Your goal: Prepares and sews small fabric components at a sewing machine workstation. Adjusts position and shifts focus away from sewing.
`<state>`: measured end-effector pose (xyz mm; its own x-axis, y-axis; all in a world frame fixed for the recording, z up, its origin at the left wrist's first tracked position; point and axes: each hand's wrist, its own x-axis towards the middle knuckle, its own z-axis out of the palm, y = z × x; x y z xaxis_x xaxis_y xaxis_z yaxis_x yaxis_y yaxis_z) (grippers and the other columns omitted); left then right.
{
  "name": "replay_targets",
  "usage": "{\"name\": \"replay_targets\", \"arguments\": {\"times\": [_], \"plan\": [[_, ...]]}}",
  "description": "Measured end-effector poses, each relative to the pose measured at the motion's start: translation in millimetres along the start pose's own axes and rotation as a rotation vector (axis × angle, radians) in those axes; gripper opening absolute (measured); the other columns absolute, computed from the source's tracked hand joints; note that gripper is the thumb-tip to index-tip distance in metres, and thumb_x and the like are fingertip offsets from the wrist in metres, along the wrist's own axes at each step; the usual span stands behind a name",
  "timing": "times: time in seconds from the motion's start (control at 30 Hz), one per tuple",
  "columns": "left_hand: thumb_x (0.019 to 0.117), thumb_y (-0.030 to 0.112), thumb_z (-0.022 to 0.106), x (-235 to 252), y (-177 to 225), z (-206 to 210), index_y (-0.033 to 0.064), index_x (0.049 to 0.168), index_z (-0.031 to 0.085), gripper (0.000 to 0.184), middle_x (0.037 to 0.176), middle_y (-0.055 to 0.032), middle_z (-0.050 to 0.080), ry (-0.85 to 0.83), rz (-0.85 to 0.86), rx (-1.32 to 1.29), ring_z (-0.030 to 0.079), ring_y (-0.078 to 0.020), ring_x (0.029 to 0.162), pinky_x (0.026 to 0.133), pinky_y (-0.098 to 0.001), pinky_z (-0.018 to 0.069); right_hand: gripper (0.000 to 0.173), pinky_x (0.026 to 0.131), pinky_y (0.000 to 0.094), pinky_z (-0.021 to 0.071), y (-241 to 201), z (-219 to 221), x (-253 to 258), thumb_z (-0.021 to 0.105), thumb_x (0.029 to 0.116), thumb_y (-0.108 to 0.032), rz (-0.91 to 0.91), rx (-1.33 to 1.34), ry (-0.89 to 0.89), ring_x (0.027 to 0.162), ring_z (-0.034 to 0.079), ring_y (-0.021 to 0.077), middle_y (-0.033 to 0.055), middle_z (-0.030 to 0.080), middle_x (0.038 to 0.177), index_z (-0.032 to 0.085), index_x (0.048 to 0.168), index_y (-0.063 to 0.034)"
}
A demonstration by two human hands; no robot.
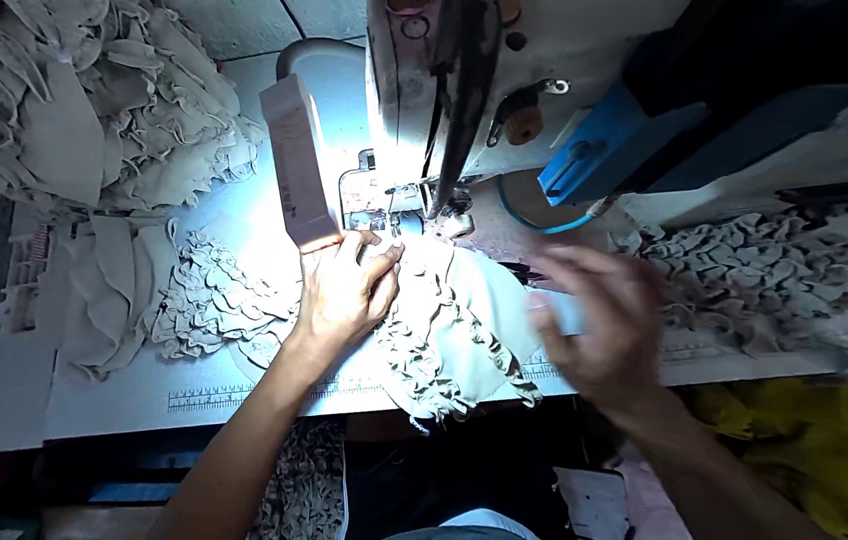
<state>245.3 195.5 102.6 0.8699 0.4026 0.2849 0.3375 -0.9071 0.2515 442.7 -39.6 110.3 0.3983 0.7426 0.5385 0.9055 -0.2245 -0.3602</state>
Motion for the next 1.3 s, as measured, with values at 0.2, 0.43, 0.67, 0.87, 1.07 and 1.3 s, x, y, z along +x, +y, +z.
{"name": "replay_targets", "arguments": {"times": [0.2,0.43,0.67,0.87,1.07,1.3], "plan": [[0.1016,0.032,0.051,5,-4,0,0.0264,0.129,0.073,0.035,0.122,-0.0092,0.067,-0.001,0.048,0.001,0.060,-0.0282,0.111,0.091,-0.0459,0.0468,0.069,0.118,0.0701,0.0186,95,-46,-8,0.045,0.1054,-0.037,0.384,-0.387,0.126,0.148,0.023,0.0571,0.0321,0.024,0.164,0.025,0.162,-0.0038],[0.1015,0.033,0.052,6,-8,0,0.0269,0.128,0.074,0.035,0.118,-0.0088,0.066,0.020,0.077,-0.031,0.058,-0.0276,0.117,0.100,-0.0493,0.0433,0.047,0.110,0.0676,0.0289,96,-50,-9,0.039,0.1088,-0.036,0.413,-0.436,0.129,0.134,0.046,0.0495,0.0261,0.061,0.135,0.064,0.133,-0.0043],[0.1020,0.037,0.052,7,-13,7,0.0296,0.126,0.075,0.034,0.115,-0.0055,0.067,0.063,0.081,-0.085,0.059,-0.0237,0.117,0.105,-0.0506,0.0421,0.040,0.098,0.0614,0.0453,6,-19,-10,0.059,0.0973,-0.035,0.143,-0.215,0.188,0.109,0.065,0.0404,0.0198,0.072,0.111,0.069,0.122,-0.0047],[0.1012,0.043,0.054,3,-15,9,0.0320,0.122,0.076,0.033,0.112,-0.0028,0.071,0.103,0.063,-0.065,0.062,-0.0213,0.117,0.113,-0.0623,0.0326,0.030,0.094,0.0472,0.0471,-83,43,42,0.057,0.0995,-0.040,0.043,-0.041,-0.136,0.100,0.067,0.0206,-0.0016,0.074,0.106,0.076,0.114,-0.0218],[0.1015,0.045,0.053,2,-16,12,0.0324,0.121,0.077,0.033,0.110,-0.0022,0.070,0.130,0.044,-0.066,0.063,-0.0196,0.113,0.112,-0.0607,0.0327,0.030,0.096,0.0498,0.0448,-85,51,69,0.053,0.0998,-0.030,0.182,0.021,-0.464,0.113,0.062,0.0297,0.0095,0.071,0.112,0.072,0.114,-0.0121],[0.1016,0.044,0.053,3,-14,10,0.0252,0.119,0.077,0.035,0.110,-0.0043,0.069,0.095,0.024,-0.075,0.061,-0.0233,0.109,0.099,-0.0514,0.0433,0.025,0.085,0.0500,0.0482,-78,56,74,0.061,0.0979,-0.029,0.119,-0.044,-0.452,0.105,0.064,0.0311,0.0112,0.070,0.104,0.072,0.109,-0.0102]]}}
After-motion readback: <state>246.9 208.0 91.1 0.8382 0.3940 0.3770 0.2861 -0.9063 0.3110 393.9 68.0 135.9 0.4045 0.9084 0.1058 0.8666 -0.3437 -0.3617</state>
